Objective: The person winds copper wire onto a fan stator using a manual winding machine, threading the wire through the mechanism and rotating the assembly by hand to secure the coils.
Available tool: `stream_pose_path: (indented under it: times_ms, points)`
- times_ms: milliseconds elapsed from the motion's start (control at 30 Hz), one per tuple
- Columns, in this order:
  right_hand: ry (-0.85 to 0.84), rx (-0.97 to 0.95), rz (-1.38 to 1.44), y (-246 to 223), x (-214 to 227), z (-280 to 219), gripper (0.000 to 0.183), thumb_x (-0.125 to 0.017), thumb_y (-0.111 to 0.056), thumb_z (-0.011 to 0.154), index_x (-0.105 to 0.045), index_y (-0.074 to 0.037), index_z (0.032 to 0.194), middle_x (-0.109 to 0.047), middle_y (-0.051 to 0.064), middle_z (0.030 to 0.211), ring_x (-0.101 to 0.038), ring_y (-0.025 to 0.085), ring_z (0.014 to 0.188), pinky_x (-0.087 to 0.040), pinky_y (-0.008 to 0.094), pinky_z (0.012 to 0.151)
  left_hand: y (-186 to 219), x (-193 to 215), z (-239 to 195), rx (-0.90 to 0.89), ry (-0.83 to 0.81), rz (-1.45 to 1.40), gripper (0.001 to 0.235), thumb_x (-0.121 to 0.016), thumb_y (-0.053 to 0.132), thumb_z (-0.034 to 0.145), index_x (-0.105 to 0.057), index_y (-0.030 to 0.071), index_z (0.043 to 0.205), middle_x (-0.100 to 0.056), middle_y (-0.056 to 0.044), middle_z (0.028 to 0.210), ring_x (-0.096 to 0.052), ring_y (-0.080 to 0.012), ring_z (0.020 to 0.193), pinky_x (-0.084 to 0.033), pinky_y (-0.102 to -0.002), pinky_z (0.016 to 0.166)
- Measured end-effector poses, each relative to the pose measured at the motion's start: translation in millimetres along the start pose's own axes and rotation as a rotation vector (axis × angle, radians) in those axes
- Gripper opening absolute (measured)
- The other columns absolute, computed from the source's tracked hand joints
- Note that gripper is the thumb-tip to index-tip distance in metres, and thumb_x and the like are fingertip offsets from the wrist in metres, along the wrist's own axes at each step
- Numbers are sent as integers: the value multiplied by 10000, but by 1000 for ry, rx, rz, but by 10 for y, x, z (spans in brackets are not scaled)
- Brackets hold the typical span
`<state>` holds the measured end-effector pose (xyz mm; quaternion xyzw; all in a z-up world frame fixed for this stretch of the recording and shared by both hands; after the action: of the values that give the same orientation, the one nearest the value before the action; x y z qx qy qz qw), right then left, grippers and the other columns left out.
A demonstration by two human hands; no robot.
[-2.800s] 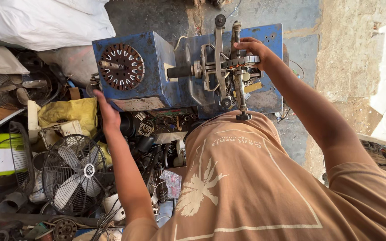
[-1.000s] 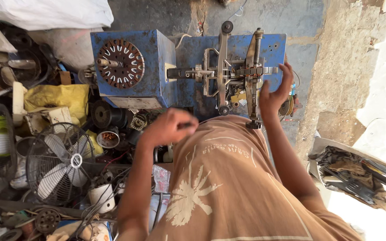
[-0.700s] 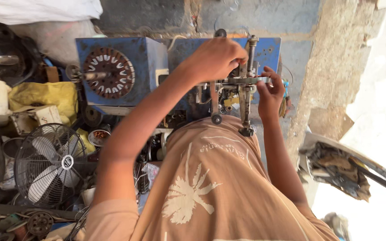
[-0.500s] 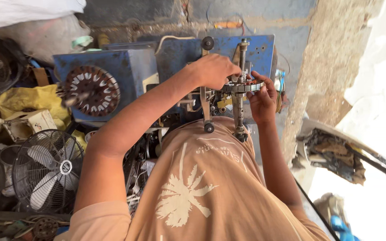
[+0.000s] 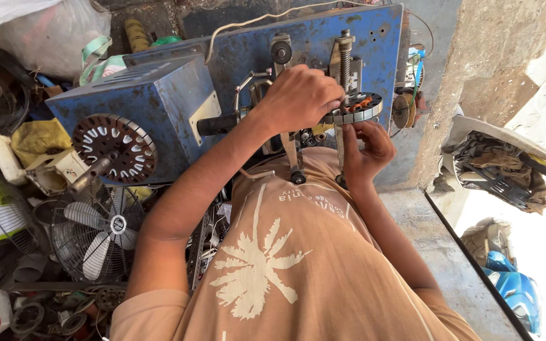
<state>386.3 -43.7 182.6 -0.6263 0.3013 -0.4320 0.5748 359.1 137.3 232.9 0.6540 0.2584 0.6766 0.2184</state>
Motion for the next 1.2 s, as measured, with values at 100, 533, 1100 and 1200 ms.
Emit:
stream_pose_path:
  times_ms: [100, 533, 1100, 1200]
  points:
    - [30, -50, 85, 159, 3, -75, 74, -777, 36, 970, -703, 37, 970, -670, 45, 971, -621, 75, 848, -532, 221, 746, 8, 2, -21, -19, 40, 26, 110, -755, 236, 910, -771, 127, 917, -738, -25, 805, -711, -260, 785, -533, -441, 757]
    - [47, 39, 58, -66, -5, -40, 80, -784, 27, 985, -705, 34, 988, -675, 54, 961, -605, 76, 832, -507, 224, 720, -19, -63, -54, -58, 94, 72, 142, -764, 298, 916, -795, 160, 924, -734, -6, 766, -705, -217, 752, -541, -420, 755]
    - [57, -49, 166, 227, 110, -74, 82, -736, 31, 993, -659, 34, 965, -647, 10, 921, -582, 34, 804, -490, 196, 718, -22, -51, -34, -54, 102, 43, 126, -765, 301, 912, -808, 185, 938, -758, 32, 790, -702, -169, 737, -533, -406, 781]
    - [33, -42, 158, 147, 83, -29, 71, -752, 23, 993, -683, 35, 982, -659, 23, 943, -598, 43, 818, -499, 200, 707, 11, -13, -21, -50, 85, 13, 140, -757, 318, 918, -808, 190, 944, -753, 40, 795, -703, -174, 752, -518, -419, 820]
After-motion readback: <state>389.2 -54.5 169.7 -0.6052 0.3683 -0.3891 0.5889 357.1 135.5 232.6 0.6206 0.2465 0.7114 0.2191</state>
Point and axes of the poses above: each hand's wrist, its own z-axis towards the middle knuckle, its own x-axis out of the back of the hand, y = z × x, the point moved 9 cm from there along z, towards the middle knuckle
